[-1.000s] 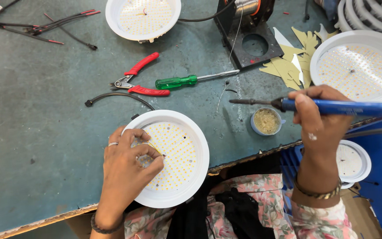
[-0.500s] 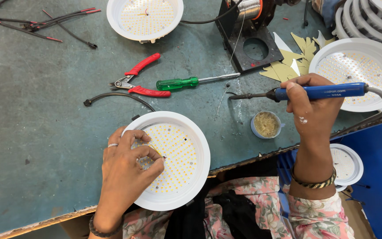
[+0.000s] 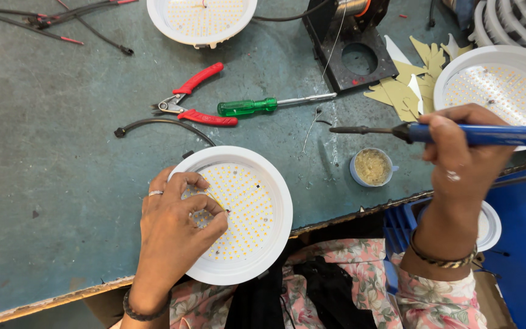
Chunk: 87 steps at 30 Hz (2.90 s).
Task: The person solders wires to an LED panel using a soldering iron and solder paste. They repeatedly apply solder to connection points on the panel, then attach and secure wires to the panel.
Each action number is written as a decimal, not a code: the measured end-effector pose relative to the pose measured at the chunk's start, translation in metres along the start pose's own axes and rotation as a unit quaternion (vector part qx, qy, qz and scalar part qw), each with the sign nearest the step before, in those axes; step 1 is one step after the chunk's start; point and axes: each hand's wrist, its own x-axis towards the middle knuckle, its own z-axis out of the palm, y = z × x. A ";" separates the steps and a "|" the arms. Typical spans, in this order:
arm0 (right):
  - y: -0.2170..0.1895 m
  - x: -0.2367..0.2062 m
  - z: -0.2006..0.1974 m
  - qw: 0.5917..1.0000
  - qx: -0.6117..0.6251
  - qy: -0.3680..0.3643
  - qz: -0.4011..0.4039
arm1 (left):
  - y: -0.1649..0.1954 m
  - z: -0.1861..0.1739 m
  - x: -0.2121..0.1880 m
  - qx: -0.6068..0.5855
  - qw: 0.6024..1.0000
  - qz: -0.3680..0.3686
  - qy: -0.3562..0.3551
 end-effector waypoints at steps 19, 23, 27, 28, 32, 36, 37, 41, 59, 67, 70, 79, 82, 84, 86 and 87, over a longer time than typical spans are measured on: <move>0.001 -0.020 0.015 0.994 0.021 -0.102 -0.022 | 0.000 -0.001 0.001 -0.003 1.000 0.008 0.008; 0.002 -0.018 0.019 0.994 0.015 -0.107 -0.021 | 0.000 -0.002 0.001 -0.005 1.000 0.008 0.008; 0.002 -0.019 0.020 0.994 0.003 -0.106 -0.022 | 0.000 -0.002 0.001 -0.007 1.000 0.009 0.008; 0.002 -0.018 0.020 0.994 0.003 -0.106 -0.027 | 0.000 -0.002 0.001 -0.006 1.000 0.009 0.008; 0.001 -0.017 0.021 0.994 -0.005 -0.106 -0.024 | 0.000 -0.001 0.000 -0.008 1.000 0.005 0.007; -0.003 -0.015 0.024 0.994 -0.006 -0.106 -0.025 | 0.000 -0.002 0.001 -0.013 1.000 0.001 0.009; -0.004 -0.015 0.025 0.994 -0.003 -0.107 -0.028 | 0.000 -0.002 0.001 -0.012 1.000 0.001 0.008; -0.009 -0.017 0.024 0.995 -0.002 -0.101 -0.026 | 0.001 -0.004 0.002 -0.019 1.000 0.002 0.006; 0.164 -0.061 -0.084 0.987 0.147 -0.046 -0.038 | -0.008 -0.003 -0.004 -0.023 0.996 0.068 0.046; 0.074 -0.092 -0.028 0.990 0.126 -0.061 -0.031 | -0.005 -0.001 -0.005 -0.003 0.997 0.048 0.054; 0.035 -0.099 -0.006 0.986 0.146 -0.080 -0.028 | -0.004 -0.001 -0.005 -0.008 0.998 0.038 0.048; -0.052 -0.083 0.052 0.974 0.041 -0.211 -0.069 | -0.001 -0.001 0.002 -0.008 1.000 0.000 0.024; -0.065 -0.078 0.062 0.966 0.045 -0.242 -0.079 | 0.000 -0.002 0.003 -0.013 1.000 -0.020 0.008; -0.070 -0.077 0.066 0.965 0.040 -0.247 -0.083 | -0.001 -0.003 0.003 -0.018 1.000 -0.019 0.006; -0.074 -0.077 0.068 0.964 0.022 -0.251 -0.083 | -0.002 -0.003 0.003 -0.015 1.000 -0.016 0.014; -0.076 -0.077 0.068 0.963 0.008 -0.256 -0.083 | -0.002 -0.003 0.003 -0.013 1.000 -0.014 0.018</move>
